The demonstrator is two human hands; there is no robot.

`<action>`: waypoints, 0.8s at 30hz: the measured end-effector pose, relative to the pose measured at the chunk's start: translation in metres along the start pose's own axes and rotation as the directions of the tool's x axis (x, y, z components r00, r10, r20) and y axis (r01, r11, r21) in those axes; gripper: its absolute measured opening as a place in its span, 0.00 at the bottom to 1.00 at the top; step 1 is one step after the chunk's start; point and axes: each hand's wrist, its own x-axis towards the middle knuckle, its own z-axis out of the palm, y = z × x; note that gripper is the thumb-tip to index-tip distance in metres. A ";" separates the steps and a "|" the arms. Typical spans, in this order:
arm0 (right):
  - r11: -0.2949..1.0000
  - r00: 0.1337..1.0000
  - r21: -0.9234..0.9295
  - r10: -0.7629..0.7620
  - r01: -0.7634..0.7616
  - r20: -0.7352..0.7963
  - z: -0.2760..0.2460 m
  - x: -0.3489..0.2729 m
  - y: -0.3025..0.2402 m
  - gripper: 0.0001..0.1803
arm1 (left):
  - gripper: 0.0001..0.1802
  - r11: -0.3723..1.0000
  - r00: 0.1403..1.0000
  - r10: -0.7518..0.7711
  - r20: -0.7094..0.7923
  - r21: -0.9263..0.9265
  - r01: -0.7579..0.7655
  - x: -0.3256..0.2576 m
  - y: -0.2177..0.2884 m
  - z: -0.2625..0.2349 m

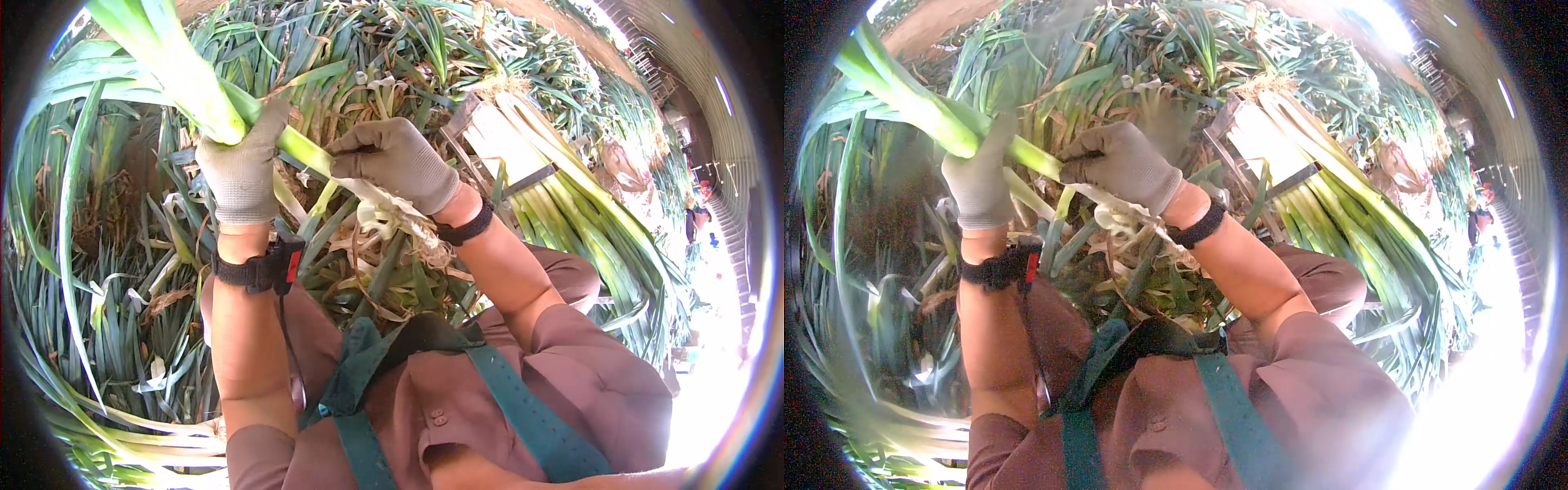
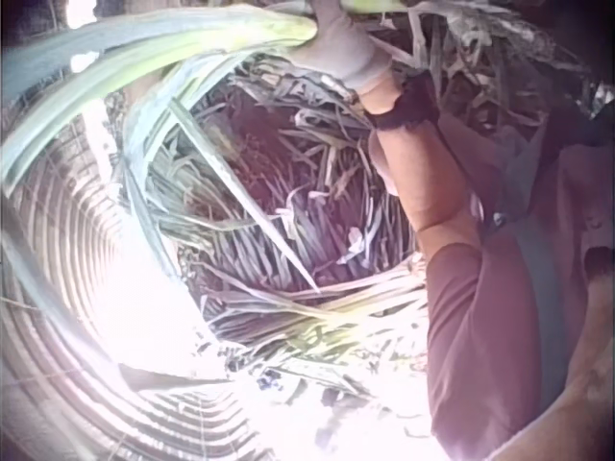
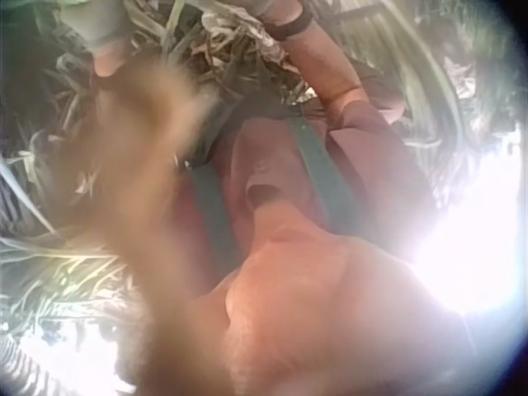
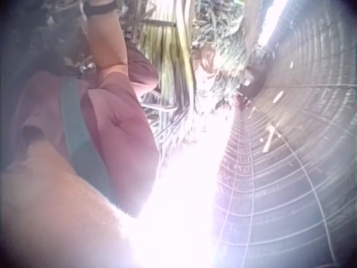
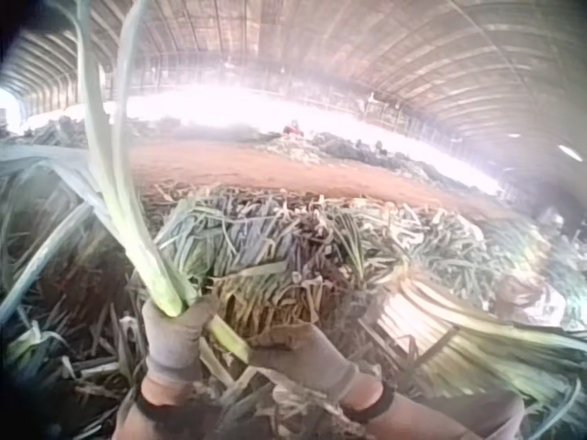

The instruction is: Cleaning and stripping the outer leaves of harvested leeks in a farm processing area.

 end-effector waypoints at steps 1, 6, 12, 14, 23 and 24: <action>1.000 1.000 -0.012 0.026 -0.026 -0.011 0.000 -0.002 0.002 0.10 | 0.11 1.000 1.000 -0.020 0.003 -0.009 0.020 -0.001 0.001 -0.001; 0.997 0.998 -0.076 0.003 -0.007 -0.060 0.001 -0.006 0.018 0.09 | 0.10 0.996 1.000 0.007 -0.007 -0.092 -0.007 0.000 -0.002 -0.004; 0.694 0.980 -0.712 -0.043 -0.112 -0.196 -0.008 -0.023 0.056 0.06 | 0.12 0.968 0.977 0.142 0.159 -0.228 -0.103 0.008 -0.007 -0.016; 0.549 0.939 -0.830 -0.228 -0.094 -0.257 -0.018 -0.026 0.056 0.07 | 0.12 0.965 0.973 0.160 0.164 -0.235 -0.119 0.006 -0.002 -0.018; 0.973 0.947 -0.022 -0.217 0.228 0.237 0.011 -0.010 0.003 0.23 | 0.13 0.929 0.967 0.102 0.233 -0.369 -0.009 0.015 -0.022 -0.016; 0.986 0.927 0.106 -0.156 0.127 0.341 0.021 -0.012 0.005 0.25 | 0.13 0.929 0.973 0.066 0.223 -0.370 0.022 0.020 -0.022 -0.022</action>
